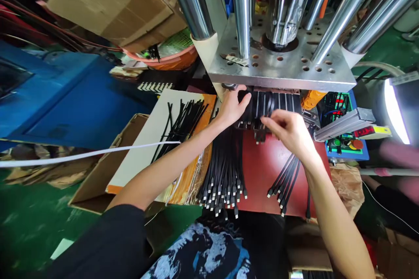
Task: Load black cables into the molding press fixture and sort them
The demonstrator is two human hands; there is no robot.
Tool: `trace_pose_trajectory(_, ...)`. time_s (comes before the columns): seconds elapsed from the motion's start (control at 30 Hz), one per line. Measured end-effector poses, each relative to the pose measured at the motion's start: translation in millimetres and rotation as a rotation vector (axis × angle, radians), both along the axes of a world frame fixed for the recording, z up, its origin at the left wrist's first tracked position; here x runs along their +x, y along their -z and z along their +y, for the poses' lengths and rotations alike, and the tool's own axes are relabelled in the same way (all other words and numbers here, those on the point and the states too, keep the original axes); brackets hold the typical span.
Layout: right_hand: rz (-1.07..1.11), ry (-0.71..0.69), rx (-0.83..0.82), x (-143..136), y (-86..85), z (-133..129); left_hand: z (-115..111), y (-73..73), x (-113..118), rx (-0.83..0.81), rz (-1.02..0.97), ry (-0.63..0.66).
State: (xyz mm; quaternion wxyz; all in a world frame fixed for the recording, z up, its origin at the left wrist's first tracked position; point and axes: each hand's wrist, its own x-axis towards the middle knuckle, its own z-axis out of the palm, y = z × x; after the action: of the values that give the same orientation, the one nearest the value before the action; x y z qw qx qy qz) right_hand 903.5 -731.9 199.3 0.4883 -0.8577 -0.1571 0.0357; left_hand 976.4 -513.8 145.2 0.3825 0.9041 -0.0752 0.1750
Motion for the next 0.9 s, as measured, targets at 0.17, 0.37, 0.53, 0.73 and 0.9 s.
trace_pose_trajectory(0.17,-0.023,-0.07,0.001,69,15.6,14,27,0.1,-37,0.092,-0.251,0.453)
trace_pose_trajectory(0.37,-0.104,-0.02,-0.124,72,24.2,18,37,-0.1,-60,0.382,-0.218,0.741)
trace_pose_trajectory(0.53,-0.024,-0.01,0.044,73,29.4,16,19,-7.2,-69,0.502,-0.183,0.62)
trace_pose_trajectory(0.73,-0.228,0.164,-0.14,58,27.6,16,4,-9.2,-89,0.514,-0.126,0.505)
trace_pose_trajectory(0.9,-0.431,-0.024,-0.677,20,22.4,9,-7,-12.7,-91,0.489,-0.041,0.464)
